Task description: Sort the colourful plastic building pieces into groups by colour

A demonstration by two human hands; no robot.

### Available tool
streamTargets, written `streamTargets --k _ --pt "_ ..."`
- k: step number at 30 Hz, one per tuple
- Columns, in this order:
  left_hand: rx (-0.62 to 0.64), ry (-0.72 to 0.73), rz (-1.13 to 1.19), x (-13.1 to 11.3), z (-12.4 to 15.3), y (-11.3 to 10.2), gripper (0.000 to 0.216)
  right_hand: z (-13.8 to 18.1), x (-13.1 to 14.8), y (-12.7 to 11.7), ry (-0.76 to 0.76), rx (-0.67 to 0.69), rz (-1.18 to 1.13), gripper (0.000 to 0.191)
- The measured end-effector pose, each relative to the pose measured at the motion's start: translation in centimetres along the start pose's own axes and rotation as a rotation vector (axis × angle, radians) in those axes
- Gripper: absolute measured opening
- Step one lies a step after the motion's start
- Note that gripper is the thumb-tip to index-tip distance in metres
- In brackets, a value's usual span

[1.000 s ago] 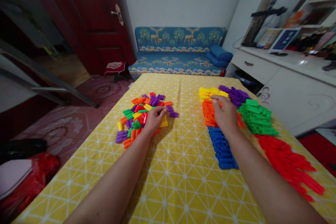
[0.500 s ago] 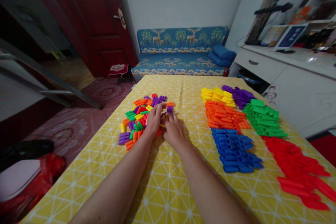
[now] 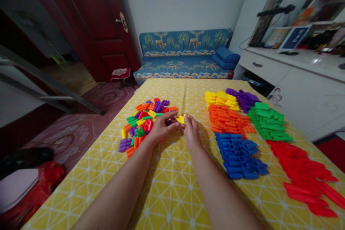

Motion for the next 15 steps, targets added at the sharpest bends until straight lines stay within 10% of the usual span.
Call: streamTargets --k 15 --pt "-0.051 -0.092 0.102 0.9 -0.2 -0.4 0.024 1.5 4.0 -0.3 -0.365 -0.159 0.541 0.035"
Point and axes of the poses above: each hand's wrist, its own z-axis away from the middle knuckle, its own y-axis out of the palm, x = y × z, the point moved 10 cm from there along -z, towards the middle knuckle, and after that the axes turned 9 degrees about z, right-handed, at the moved point
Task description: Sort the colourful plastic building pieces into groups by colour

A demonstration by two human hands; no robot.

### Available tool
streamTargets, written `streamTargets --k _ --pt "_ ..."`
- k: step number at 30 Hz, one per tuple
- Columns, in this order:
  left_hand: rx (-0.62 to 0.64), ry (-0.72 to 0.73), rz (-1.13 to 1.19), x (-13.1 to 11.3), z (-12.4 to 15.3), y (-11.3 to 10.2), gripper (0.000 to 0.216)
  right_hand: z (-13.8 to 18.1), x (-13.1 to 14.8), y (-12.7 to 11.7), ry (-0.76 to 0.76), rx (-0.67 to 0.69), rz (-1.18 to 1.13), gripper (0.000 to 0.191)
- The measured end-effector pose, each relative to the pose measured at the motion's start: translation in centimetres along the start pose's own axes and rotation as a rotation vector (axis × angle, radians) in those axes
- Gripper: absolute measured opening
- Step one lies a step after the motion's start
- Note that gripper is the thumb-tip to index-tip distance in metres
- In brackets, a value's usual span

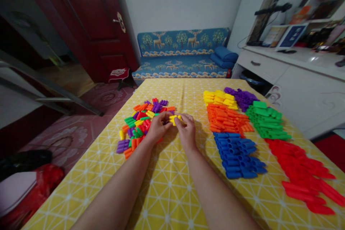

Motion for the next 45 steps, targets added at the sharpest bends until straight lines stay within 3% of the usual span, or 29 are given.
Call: streamTargets --k 3,7,13,20,24,28,37,40,45 --pt "-0.044 -0.076 0.132 1.1 0.0 -0.3 0.021 0.1 0.8 -1.7 -0.058 -0.120 0.111 0.033" --pt "-0.112 -0.096 0.172 1.6 0.0 -0.9 0.025 0.1 0.0 -2.5 0.005 -0.206 0.063 0.033" --pt "-0.147 -0.074 0.165 1.2 0.0 -1.4 0.020 0.1 -2.8 -0.9 0.169 -0.151 -0.231 0.039" --pt "-0.113 -0.067 0.292 0.8 0.0 -1.2 0.025 -0.2 -3.4 -1.3 0.170 -0.175 -0.175 0.034" --pt "-0.032 -0.112 0.322 1.0 0.2 -0.3 0.029 -0.3 -2.2 0.2 0.134 -0.028 -0.254 0.026" --pt "-0.048 -0.112 0.304 1.2 0.2 -0.4 0.028 0.1 -0.7 1.6 0.108 0.120 -0.267 0.025" --pt "-0.067 -0.074 0.182 0.9 0.1 -0.8 0.020 -0.1 -1.4 0.9 0.014 0.063 0.092 0.025" --pt "-0.091 -0.053 0.152 0.7 0.1 -1.1 0.017 0.4 -1.4 1.3 0.017 0.074 0.123 0.039" --pt "-0.129 -0.052 0.107 0.9 0.0 -1.5 0.018 -0.9 2.7 -0.3 -0.070 0.032 0.166 0.035"
Point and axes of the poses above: each hand's wrist, its own z-axis away from the middle knuckle, its own y-axis out of the palm, x = y × z, the point moved 10 cm from there along -z, towards the middle knuckle, and after that the axes turned 9 degrees about z, right-handed, at the moved point
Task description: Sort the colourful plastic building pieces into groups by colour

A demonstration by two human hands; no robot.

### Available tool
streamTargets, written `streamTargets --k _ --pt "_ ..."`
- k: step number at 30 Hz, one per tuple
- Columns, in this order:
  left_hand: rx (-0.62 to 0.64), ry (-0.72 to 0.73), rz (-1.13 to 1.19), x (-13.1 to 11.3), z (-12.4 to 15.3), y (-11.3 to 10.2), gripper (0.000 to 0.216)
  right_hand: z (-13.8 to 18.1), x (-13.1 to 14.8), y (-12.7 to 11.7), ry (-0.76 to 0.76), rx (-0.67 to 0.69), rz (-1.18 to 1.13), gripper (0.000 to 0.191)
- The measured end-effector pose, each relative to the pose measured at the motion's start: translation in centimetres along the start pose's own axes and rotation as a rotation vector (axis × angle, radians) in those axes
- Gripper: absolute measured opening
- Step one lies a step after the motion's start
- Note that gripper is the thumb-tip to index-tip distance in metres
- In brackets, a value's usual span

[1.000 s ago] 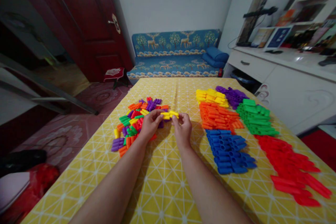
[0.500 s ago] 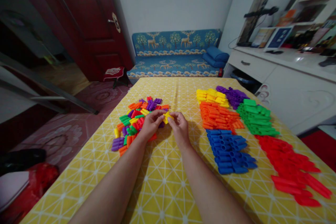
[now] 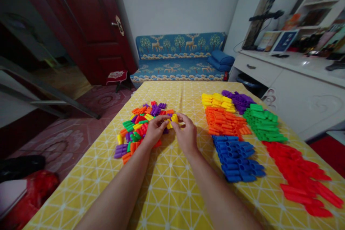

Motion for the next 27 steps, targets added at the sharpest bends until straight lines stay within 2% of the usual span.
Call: streamTargets --k 3,5,8,11,14,17,21,27 --pt "-0.011 0.030 -0.049 -0.2 -0.1 -0.1 0.018 -5.2 2.6 -3.7 -0.175 -0.101 0.161 0.034" --pt "-0.016 0.033 -0.060 -0.3 -0.1 -0.1 0.017 -10.1 2.1 -6.1 -0.230 -0.143 0.297 0.036" --pt "-0.022 0.017 -0.057 -0.2 -0.2 -0.1 0.018 -17.6 -2.6 -8.4 -0.127 -0.084 0.603 0.034" --pt "-0.026 0.004 -0.050 -0.2 -0.1 -0.1 0.017 -22.1 -8.0 -9.4 0.024 0.057 0.890 0.032" --pt "-0.034 0.001 -0.060 -0.2 -0.1 -0.2 0.017 -23.6 -11.2 -9.0 0.067 0.165 1.000 0.028" --pt "-0.035 0.004 -0.075 -0.3 -0.1 -0.3 0.016 -23.8 -12.5 -7.8 0.045 0.223 0.991 0.020" --pt "-0.020 0.020 -0.089 -0.2 -0.2 -0.2 0.016 -23.8 -13.6 -6.5 0.046 0.261 0.963 0.016" --pt "-0.025 0.004 -0.090 0.2 -0.2 -0.2 0.018 -23.2 -13.4 -6.4 0.066 0.263 0.932 0.027"
Point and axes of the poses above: each hand's wrist, its own z-axis away from the middle knuckle, its own y-axis out of the palm, x = y × z, the point moved 10 cm from there along -z, towards the middle knuckle, and after that the axes turned 9 degrees about z, right-handed, at the moved point
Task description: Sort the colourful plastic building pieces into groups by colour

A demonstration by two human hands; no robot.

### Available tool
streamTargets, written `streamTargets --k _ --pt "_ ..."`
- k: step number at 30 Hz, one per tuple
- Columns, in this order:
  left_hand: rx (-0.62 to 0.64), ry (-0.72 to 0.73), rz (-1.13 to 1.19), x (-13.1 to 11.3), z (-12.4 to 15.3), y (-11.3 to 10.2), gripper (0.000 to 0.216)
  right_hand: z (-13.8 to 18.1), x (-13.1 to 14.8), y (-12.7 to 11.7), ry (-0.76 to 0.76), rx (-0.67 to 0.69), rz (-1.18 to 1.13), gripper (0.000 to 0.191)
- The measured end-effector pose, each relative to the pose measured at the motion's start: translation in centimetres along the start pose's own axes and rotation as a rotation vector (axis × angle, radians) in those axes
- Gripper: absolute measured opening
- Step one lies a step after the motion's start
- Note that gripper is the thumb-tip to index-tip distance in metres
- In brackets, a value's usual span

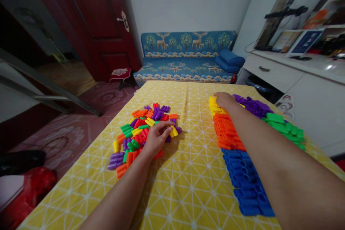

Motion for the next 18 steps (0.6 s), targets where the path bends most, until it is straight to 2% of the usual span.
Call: streamTargets --k 3,5,7,9,11,14,16,18 --pt "-0.002 -0.003 0.021 0.1 0.0 0.0 0.018 0.9 0.8 -1.3 0.003 -0.045 -0.019 0.030" --pt "-0.010 0.002 0.043 0.2 0.0 -0.1 0.018 1.9 2.4 -2.4 -0.008 -0.101 -0.030 0.032" --pt "-0.022 0.000 0.071 0.5 -0.1 -0.3 0.019 3.9 5.4 -3.7 -0.069 -0.190 -0.104 0.034" --pt "-0.034 -0.019 0.111 0.9 -0.1 -0.4 0.023 7.1 9.7 -4.5 -0.201 -0.244 -0.245 0.031" --pt "-0.059 -0.033 0.163 1.1 -0.1 -0.7 0.027 11.2 14.7 -3.9 -0.378 -0.168 -0.340 0.026" --pt "-0.105 -0.004 0.224 0.7 -0.1 -1.2 0.033 17.8 20.5 -2.1 -0.582 -0.029 -0.224 0.021" --pt "-0.122 0.014 0.231 0.4 0.0 -1.4 0.034 20.8 21.9 -1.4 -0.612 -0.007 -0.103 0.024" --pt "-0.122 0.003 0.233 0.5 0.0 -1.4 0.035 22.4 22.0 -1.1 -0.594 -0.009 -0.015 0.029"
Point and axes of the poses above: each hand's wrist, its own z-axis away from the middle knuckle, its own y-axis out of the palm, x = y × z, the point moved 10 cm from there along -z, towards the middle knuckle, and after that the axes turned 9 degrees about z, right-handed, at the moved point
